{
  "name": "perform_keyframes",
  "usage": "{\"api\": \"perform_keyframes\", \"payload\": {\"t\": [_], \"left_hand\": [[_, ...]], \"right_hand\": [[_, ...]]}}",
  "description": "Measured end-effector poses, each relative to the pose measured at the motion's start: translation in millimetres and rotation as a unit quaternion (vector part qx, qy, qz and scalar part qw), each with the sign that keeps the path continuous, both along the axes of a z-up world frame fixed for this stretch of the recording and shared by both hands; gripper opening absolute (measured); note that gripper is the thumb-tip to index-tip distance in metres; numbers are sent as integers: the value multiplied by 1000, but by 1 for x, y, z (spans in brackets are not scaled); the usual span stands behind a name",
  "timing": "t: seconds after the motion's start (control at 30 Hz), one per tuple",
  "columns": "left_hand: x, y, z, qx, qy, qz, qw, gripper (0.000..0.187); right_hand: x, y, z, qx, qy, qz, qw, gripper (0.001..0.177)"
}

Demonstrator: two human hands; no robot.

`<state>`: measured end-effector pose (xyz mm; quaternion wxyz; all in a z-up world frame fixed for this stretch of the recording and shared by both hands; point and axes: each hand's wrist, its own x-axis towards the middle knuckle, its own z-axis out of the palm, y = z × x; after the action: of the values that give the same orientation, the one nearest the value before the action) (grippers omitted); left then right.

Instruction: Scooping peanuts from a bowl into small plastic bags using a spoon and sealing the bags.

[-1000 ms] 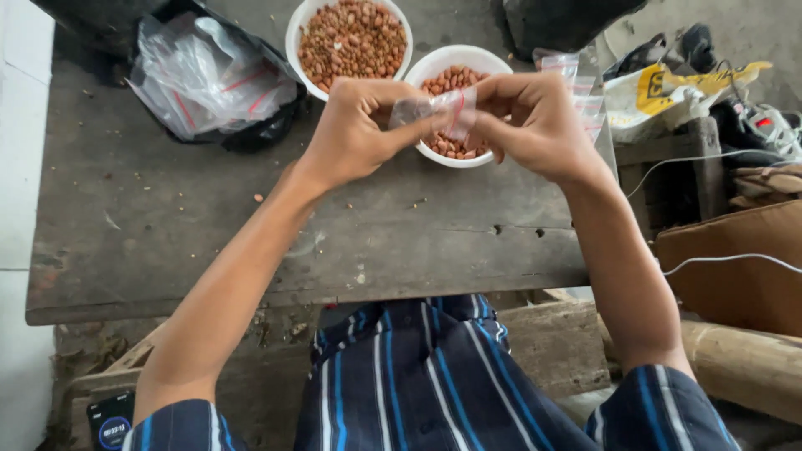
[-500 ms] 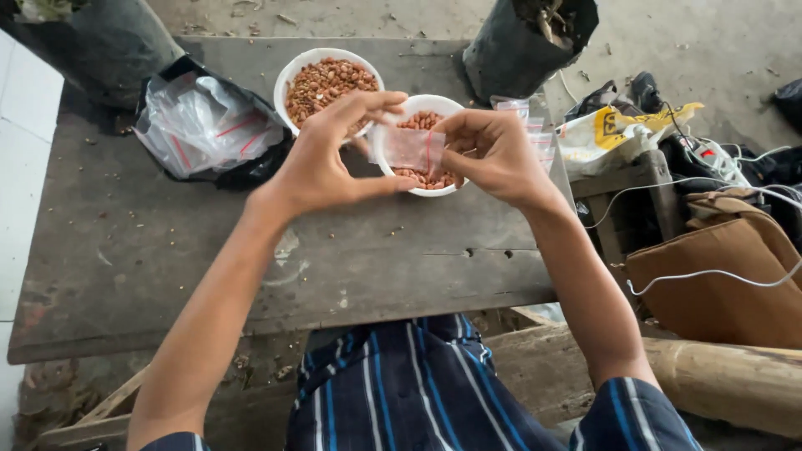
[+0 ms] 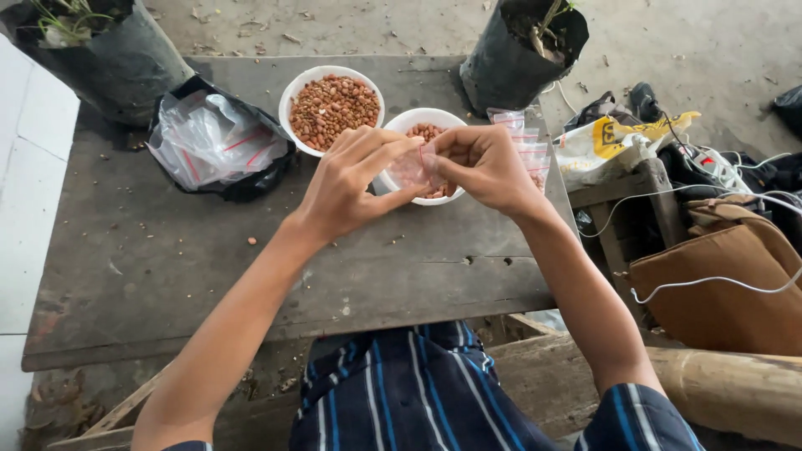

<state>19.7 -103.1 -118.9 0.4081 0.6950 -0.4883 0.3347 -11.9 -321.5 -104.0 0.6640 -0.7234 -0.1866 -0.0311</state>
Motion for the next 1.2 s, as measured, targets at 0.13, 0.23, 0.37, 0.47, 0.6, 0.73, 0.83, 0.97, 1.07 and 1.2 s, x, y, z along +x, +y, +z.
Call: {"api": "perform_keyframes", "payload": {"t": [0.13,0.23,0.37,0.47,0.6,0.73,0.83,0.97,1.07,1.2], "left_hand": [[-6,-2,1,-5,30,-8,999,49],[-1,-6,-8,-18,35,-2,999,45],[-4,-8,-5,-22,42,-6,999,41],[-5,-6,-3,-24,46,-15,999,39],[-9,-5,1,-24,51,-17,998,38],[-12,-6,4,-28,55,-13,998,38],[-9,-7,-2,-40,72,-25,996,39],[-7,-7,-4,-51,86,-38,994,41],[-4,-4,-5,-54,94,-32,994,40],[-3,1,1,-22,50,-2,999,37]], "right_hand": [[0,0,-2,-11,-1,-1,1000,16],[5,-4,-9,0,10,5,1000,18],[6,-8,-13,-18,4,9,1000,22],[4,-9,-9,-18,7,20,1000,29],[3,-10,-6,-16,6,29,999,33],[5,-10,-9,-24,0,35,999,34],[5,-11,-9,-31,-2,32,999,36],[-6,-2,12,-30,7,13,999,35],[-12,-4,33,-58,-13,-38,997,21],[-7,-33,36,-177,-125,-159,963,9]]}}
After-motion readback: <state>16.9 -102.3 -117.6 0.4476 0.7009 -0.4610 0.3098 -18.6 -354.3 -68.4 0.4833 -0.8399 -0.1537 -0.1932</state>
